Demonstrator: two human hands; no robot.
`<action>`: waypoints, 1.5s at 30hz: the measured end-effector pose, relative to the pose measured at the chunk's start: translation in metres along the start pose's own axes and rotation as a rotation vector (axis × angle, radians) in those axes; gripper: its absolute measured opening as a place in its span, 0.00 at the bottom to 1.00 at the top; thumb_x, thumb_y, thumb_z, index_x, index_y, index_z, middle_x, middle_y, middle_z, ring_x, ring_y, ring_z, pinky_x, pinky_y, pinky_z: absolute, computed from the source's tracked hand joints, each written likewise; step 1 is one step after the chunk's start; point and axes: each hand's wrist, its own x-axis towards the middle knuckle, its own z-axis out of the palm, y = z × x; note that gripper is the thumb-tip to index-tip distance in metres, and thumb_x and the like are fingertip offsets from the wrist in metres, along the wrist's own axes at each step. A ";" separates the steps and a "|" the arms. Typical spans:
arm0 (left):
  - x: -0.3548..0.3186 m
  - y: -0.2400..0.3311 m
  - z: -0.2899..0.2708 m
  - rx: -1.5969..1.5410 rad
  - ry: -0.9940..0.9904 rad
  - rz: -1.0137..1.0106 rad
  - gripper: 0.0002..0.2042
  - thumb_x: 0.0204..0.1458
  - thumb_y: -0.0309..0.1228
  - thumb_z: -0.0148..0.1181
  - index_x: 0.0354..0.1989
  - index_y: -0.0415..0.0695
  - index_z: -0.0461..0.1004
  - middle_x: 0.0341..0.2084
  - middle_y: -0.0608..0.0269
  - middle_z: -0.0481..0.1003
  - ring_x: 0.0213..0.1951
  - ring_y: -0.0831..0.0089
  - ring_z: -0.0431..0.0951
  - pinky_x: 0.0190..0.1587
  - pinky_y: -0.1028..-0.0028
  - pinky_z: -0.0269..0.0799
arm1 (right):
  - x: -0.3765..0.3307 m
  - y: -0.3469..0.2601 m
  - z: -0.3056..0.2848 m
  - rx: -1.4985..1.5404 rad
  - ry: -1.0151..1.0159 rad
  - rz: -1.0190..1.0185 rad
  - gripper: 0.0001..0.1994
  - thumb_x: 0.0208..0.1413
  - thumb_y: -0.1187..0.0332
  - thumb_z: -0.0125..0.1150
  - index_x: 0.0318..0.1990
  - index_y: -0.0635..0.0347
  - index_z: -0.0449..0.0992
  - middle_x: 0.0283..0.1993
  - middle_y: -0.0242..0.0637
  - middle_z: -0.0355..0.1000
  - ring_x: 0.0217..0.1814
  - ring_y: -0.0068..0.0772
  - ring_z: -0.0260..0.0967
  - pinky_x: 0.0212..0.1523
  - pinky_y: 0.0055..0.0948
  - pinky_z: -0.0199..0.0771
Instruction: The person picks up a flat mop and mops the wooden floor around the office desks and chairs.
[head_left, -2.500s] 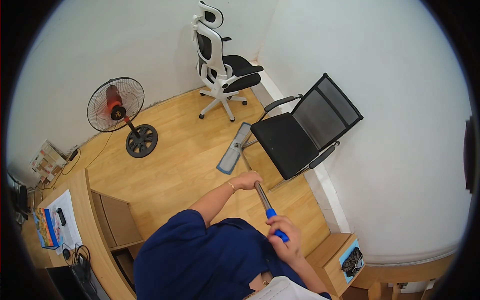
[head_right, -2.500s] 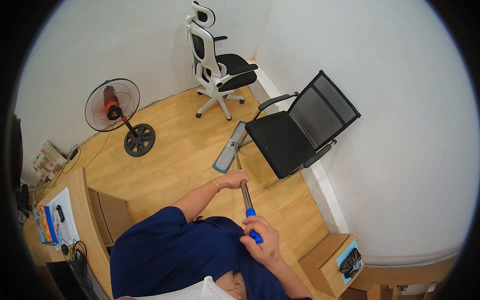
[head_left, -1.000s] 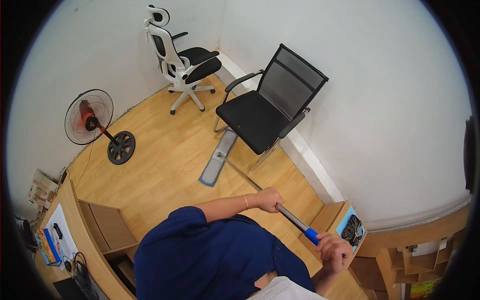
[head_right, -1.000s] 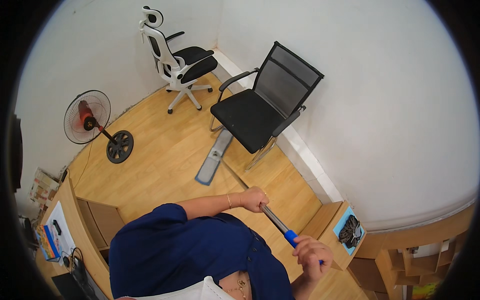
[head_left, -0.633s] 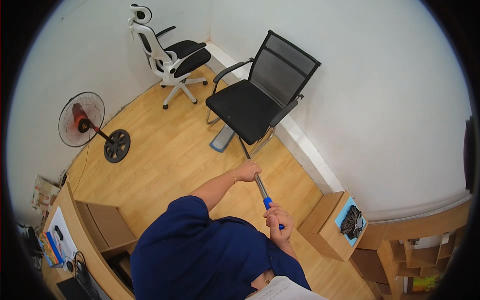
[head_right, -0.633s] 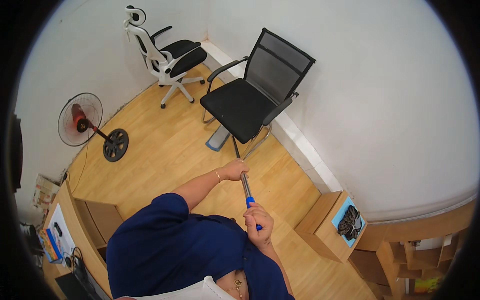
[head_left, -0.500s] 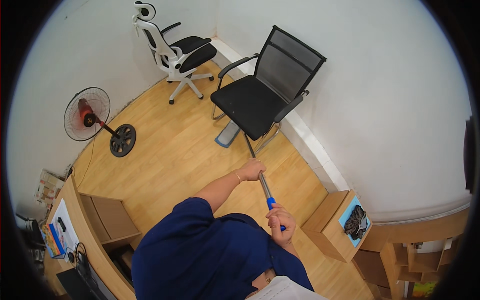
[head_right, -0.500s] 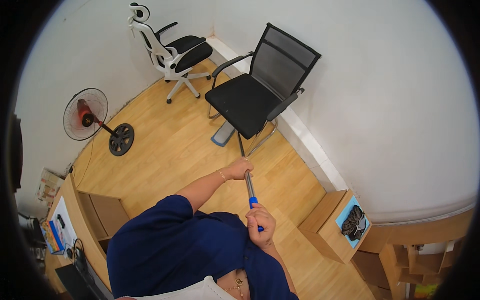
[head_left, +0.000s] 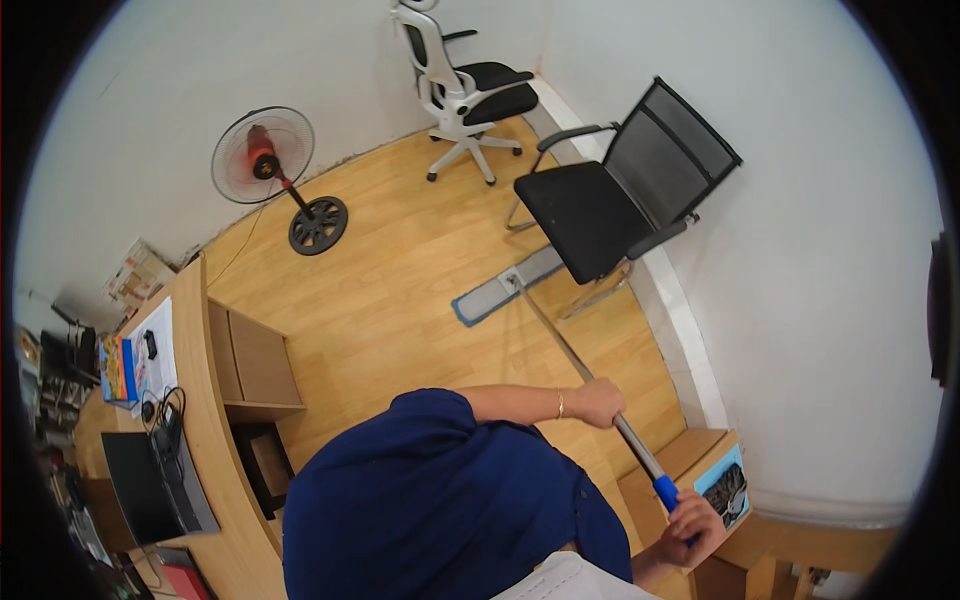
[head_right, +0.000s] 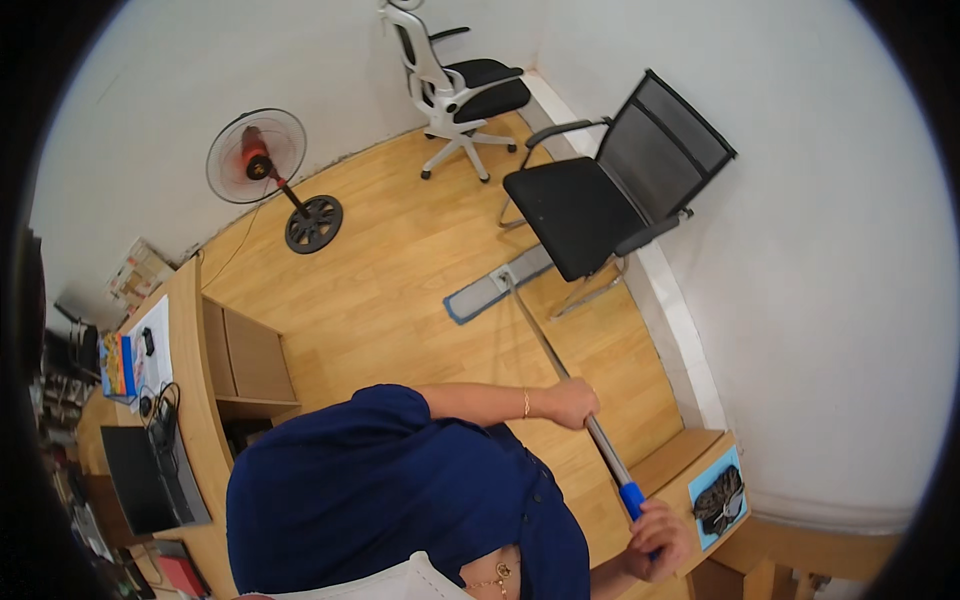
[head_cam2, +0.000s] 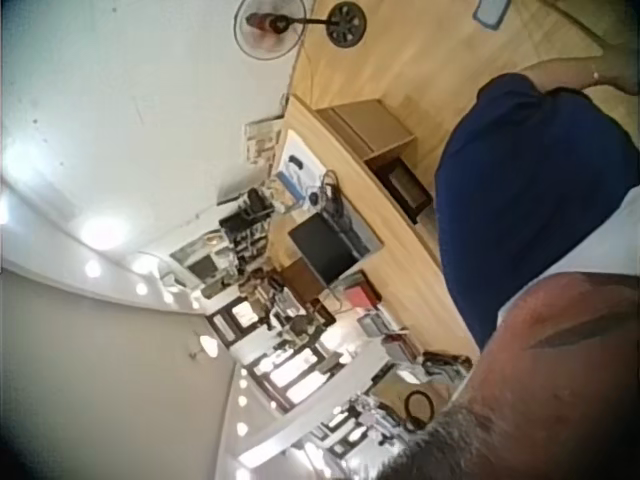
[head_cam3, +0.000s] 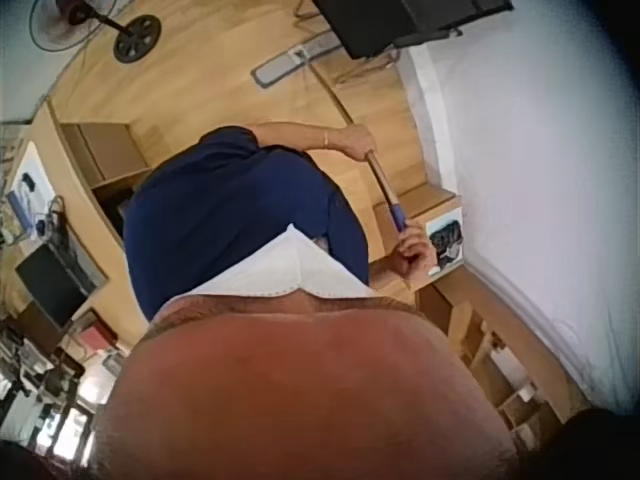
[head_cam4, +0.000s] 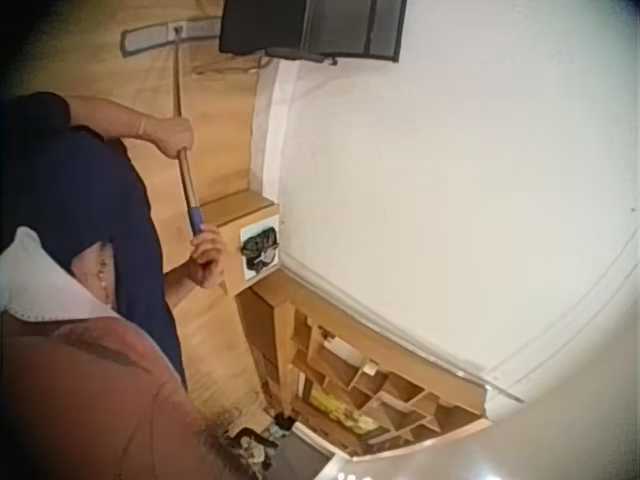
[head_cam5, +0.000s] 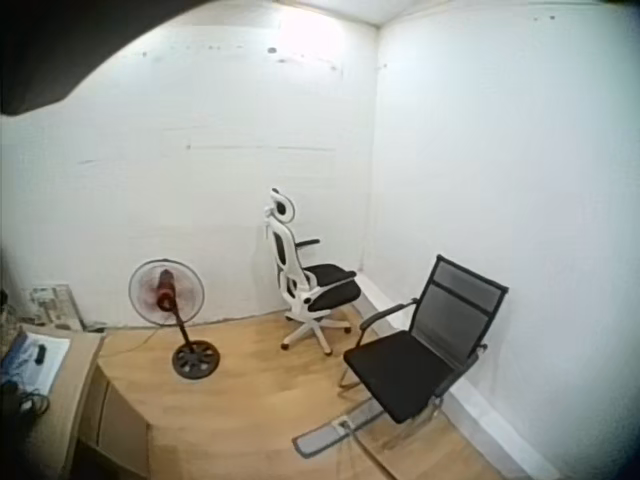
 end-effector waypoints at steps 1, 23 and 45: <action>-0.010 0.007 -0.004 -0.014 -0.025 -0.021 0.07 0.34 0.34 0.56 0.14 0.45 0.74 0.16 0.52 0.73 0.23 0.51 0.74 0.26 0.58 0.68 | -0.002 -0.001 0.002 0.069 0.047 -0.015 0.20 0.56 0.61 0.44 0.12 0.54 0.58 0.08 0.33 0.58 0.14 0.32 0.61 0.35 0.38 0.67; -0.322 -0.202 -0.117 0.352 0.080 -0.658 0.03 0.39 0.32 0.57 0.22 0.48 0.75 0.26 0.58 0.75 0.37 0.58 0.75 0.35 0.61 0.72 | -0.083 0.141 0.269 0.059 -0.618 0.430 0.13 0.51 0.75 0.47 0.15 0.64 0.65 0.24 0.41 0.71 0.41 0.41 0.69 0.48 0.39 0.65; -0.407 -0.194 -0.115 0.216 -0.153 -1.002 0.08 0.40 0.32 0.59 0.30 0.52 0.80 0.33 0.61 0.78 0.41 0.61 0.77 0.35 0.61 0.73 | -0.112 0.141 0.292 0.210 -0.343 0.925 0.13 0.57 0.65 0.52 0.26 0.68 0.73 0.34 0.48 0.73 0.42 0.45 0.71 0.34 0.26 0.74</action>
